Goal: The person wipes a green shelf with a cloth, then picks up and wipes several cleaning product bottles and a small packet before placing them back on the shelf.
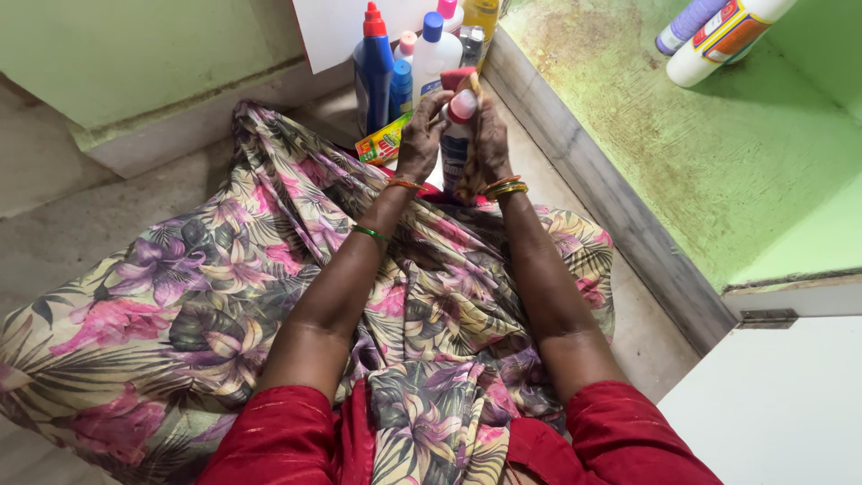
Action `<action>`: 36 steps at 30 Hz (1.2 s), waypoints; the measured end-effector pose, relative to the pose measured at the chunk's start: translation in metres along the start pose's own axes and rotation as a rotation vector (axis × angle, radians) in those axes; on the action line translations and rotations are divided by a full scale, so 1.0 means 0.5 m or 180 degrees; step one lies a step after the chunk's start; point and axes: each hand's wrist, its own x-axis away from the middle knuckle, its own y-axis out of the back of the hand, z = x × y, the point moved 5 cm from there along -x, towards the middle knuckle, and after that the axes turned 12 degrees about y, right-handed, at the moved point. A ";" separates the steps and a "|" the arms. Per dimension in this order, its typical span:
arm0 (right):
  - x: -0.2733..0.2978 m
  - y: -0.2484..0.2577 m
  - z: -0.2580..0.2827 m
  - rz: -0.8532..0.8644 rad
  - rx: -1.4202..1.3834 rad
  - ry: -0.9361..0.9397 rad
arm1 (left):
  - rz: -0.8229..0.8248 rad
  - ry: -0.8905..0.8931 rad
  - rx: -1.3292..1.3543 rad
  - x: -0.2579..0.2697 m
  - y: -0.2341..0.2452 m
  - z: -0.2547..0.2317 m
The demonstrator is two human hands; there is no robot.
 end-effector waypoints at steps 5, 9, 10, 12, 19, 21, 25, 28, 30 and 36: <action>0.026 -0.007 -0.014 0.0291 -0.0212 0.0087 | -0.0203 0.0122 -0.0333 0.006 -0.001 0.005; 0.026 -0.034 0.031 0.0387 -0.0409 -0.0112 | -0.0118 -0.0130 -0.0448 0.008 -0.004 0.018; 0.025 -0.034 0.037 0.0360 -0.0474 -0.0153 | -0.0098 -0.0112 -0.0478 0.007 -0.005 0.022; 0.024 -0.030 0.037 0.0287 -0.0513 -0.0250 | -0.0052 -0.0079 -0.0533 0.002 -0.011 0.026; 0.016 -0.003 -0.018 0.0124 -0.0660 -0.0257 | 0.0011 -0.0045 -0.0637 0.007 -0.008 0.010; 0.017 -0.004 -0.013 0.0189 -0.0739 -0.0307 | 0.0043 -0.0091 -0.0607 0.008 -0.006 -0.002; 0.023 -0.019 0.025 0.0347 -0.0793 -0.0393 | 0.0088 0.0017 -0.0451 0.021 -0.007 -0.029; 0.027 -0.025 0.048 0.0341 -0.0652 -0.0304 | 0.0053 0.0113 -0.0414 0.021 -0.009 -0.033; 0.029 -0.025 0.045 0.0248 -0.0664 -0.0285 | 0.0069 0.0097 -0.0342 0.014 -0.005 -0.025; 0.024 0.011 -0.063 -0.0117 -0.0669 -0.0487 | 0.0005 -0.0050 -0.0389 0.011 -0.005 -0.003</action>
